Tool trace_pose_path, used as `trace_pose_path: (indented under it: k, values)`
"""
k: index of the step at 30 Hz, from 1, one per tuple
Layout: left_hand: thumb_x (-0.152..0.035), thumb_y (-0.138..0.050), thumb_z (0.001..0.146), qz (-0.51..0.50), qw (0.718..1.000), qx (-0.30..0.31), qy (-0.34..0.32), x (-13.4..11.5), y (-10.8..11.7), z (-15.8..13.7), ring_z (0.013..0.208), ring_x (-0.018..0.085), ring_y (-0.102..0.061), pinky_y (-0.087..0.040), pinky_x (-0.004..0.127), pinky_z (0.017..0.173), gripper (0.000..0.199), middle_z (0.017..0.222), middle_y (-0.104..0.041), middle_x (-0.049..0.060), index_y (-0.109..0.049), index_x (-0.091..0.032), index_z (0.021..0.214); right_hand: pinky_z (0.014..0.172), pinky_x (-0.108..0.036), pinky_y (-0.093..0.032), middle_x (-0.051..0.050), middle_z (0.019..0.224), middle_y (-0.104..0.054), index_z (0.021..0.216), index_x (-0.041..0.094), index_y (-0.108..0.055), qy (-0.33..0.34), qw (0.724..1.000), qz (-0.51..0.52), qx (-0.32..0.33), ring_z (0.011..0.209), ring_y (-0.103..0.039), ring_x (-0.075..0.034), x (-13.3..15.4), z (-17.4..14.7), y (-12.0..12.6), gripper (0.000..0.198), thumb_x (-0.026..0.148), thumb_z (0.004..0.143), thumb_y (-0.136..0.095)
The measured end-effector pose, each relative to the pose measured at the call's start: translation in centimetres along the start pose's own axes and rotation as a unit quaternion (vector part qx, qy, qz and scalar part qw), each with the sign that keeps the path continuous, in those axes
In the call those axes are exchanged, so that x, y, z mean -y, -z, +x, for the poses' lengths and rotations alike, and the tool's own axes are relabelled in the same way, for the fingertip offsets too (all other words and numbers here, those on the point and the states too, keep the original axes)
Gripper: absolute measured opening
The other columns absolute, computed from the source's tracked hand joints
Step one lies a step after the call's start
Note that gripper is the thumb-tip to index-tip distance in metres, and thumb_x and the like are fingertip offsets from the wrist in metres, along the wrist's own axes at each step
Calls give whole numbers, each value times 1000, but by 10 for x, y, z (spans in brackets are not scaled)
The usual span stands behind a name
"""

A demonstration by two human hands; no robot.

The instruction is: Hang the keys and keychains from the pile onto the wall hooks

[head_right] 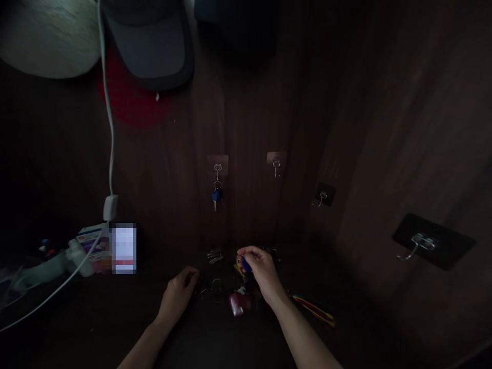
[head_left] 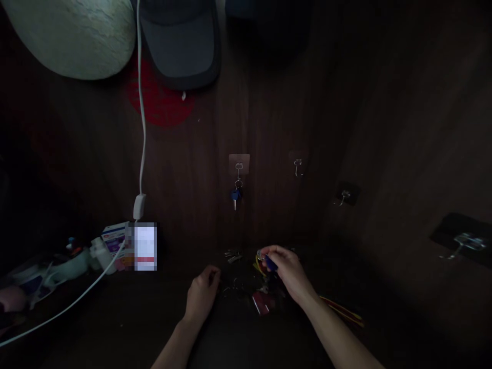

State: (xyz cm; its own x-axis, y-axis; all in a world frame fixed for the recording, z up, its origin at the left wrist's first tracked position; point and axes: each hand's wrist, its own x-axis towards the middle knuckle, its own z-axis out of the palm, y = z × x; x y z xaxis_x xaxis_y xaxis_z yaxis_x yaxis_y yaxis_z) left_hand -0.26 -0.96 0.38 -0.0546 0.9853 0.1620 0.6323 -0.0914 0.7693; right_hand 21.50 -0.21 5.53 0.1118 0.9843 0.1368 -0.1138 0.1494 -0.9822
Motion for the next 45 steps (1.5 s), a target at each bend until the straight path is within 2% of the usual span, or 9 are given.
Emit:
trace_pose_path:
  k: [6, 14, 18, 27, 30, 33, 39, 42, 45]
  values:
    - [-29, -44, 86, -5, 1000, 5, 6, 1, -1, 1, 68, 16, -64, -35, 21, 57, 18, 75, -68, -1, -62, -25, 82, 41, -20, -34, 2, 58, -54, 70, 17, -62, 23, 999, 47, 14, 48, -47, -8, 40, 27, -17, 18, 34, 64, -63]
    - [-26, -46, 85, 8, 1000, -3, 1, 4, -3, 5, 71, 16, -64, -36, 20, 59, 17, 75, -69, -1, -62, -25, 81, 34, -17, -27, 6, 54, -54, 88, 18, -58, 162, 987, 19, -8, 40, -42, -5, 96, 91, -62, 29, 34, 65, -65]
    - [-27, -45, 85, -13, 1000, -10, -3, 7, -3, 6, 69, 15, -64, -36, 20, 58, 17, 75, -69, -2, -61, -25, 81, 34, -17, -27, 5, 48, -52, 71, 16, -60, 177, 982, -62, -25, 36, -40, -5, 107, 113, -72, 15, 31, 68, -61]
    - [-26, -45, 85, -12, 1000, -14, -9, 8, -4, 7, 68, 15, -63, -36, 20, 59, 17, 72, -68, -1, -62, -24, 83, 35, -17, -25, 5, 49, -50, 65, 17, -57, 232, 971, -40, -43, 38, -40, -5, 125, 107, -74, 11, 27, 68, -60]
    - [-27, -45, 85, -5, 1000, -13, -4, 7, -4, 7, 69, 16, -63, -35, 21, 59, 17, 73, -68, -1, -62, -25, 82, 36, -18, -25, 5, 51, -51, 68, 17, -58, 247, 968, -36, -9, 39, -39, -5, 133, 95, -70, 12, 28, 70, -60]
    - [-28, -45, 85, -4, 1000, -10, 6, 7, -3, 6, 71, 16, -63, -35, 21, 59, 18, 75, -68, 0, -62, -24, 83, 37, -18, -26, 5, 52, -53, 71, 17, -60, 220, 968, -102, 67, 38, -39, -5, 116, 84, -68, 14, 31, 72, -59]
    - [-29, -47, 82, -67, 997, -6, -37, 10, -6, 6, 70, 16, -63, -40, 22, 63, 18, 72, -66, -1, -63, -24, 90, 48, -20, -36, 3, 55, -58, 70, 16, -62, 132, 934, -302, 141, 46, -49, -9, 31, 69, -83, 12, 21, 75, -52]
    - [-34, -48, 82, -150, 986, -65, -45, 9, -6, 7, 58, 15, -59, -43, 23, 58, 36, 62, -61, -4, -52, -20, 115, 62, -22, -41, -1, 71, -66, 72, 16, -64, 161, 901, -357, 185, 68, -59, -13, 8, 55, -90, 10, 17, 74, -53]
    - [-41, -48, 82, -218, 968, -122, -37, 6, -2, 7, 53, 15, -57, -44, 23, 54, 51, 61, -60, -4, -43, -18, 127, 64, -22, -39, 0, 74, -65, 76, 17, -64, 179, 865, -389, 260, 71, -59, -13, 4, 39, -91, 12, 18, 76, -51]
